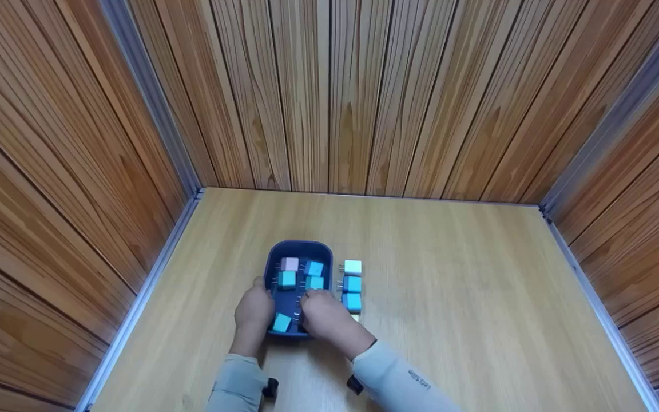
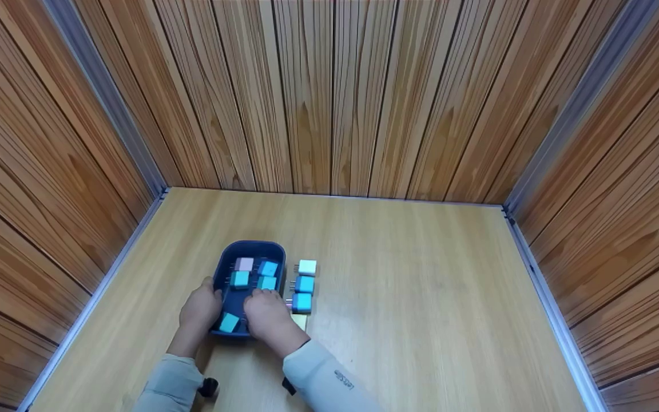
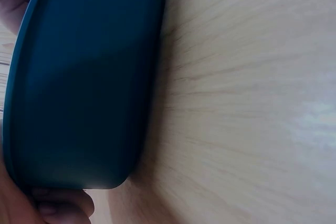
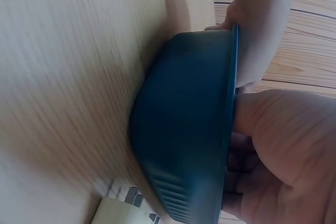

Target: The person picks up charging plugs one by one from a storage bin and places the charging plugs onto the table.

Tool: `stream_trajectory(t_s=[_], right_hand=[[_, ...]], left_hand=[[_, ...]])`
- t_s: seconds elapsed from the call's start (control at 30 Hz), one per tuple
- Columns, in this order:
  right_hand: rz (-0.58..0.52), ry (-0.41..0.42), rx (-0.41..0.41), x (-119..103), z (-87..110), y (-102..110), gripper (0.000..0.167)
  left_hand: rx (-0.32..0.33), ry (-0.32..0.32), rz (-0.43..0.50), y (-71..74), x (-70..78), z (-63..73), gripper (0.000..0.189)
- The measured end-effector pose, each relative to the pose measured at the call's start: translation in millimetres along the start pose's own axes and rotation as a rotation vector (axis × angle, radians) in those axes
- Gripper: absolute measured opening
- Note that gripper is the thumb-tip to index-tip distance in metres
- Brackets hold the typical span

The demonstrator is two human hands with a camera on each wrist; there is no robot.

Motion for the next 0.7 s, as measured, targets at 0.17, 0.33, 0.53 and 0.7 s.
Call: stream_trajectory(t_s=[0.17, 0.33, 0.53, 0.7], right_hand=[[0.018, -0.024, -0.008, 0.3, -2.7, -2.1, 0.026], [0.04, -0.038, -0.004, -1.0, -4.1, -3.2, 0.029], [0.042, -0.053, -0.026, -0.7, -6.7, -6.3, 0.034], [0.036, -0.056, -0.043, -1.8, -7.7, -8.3, 0.034]], left_hand=[[-0.008, 0.008, 0.017, -0.9, 0.0, -0.6, 0.05], [-0.027, 0.029, 0.021, -1.4, -0.6, -0.7, 0.05], [-0.032, 0.029, 0.015, -1.1, -0.6, -1.3, 0.048], [-0.028, 0.026, 0.0, -0.6, -1.6, -1.7, 0.048]])
Point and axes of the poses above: each hand's wrist, its own z-axis away from the middle knuckle, its own y-axis out of the back of the hand, x = y × z, the point moved 8 cm from there along -z, towards the middle knuckle, and after that the axes turned 2 degrees about -x, right-handed, at the moved point
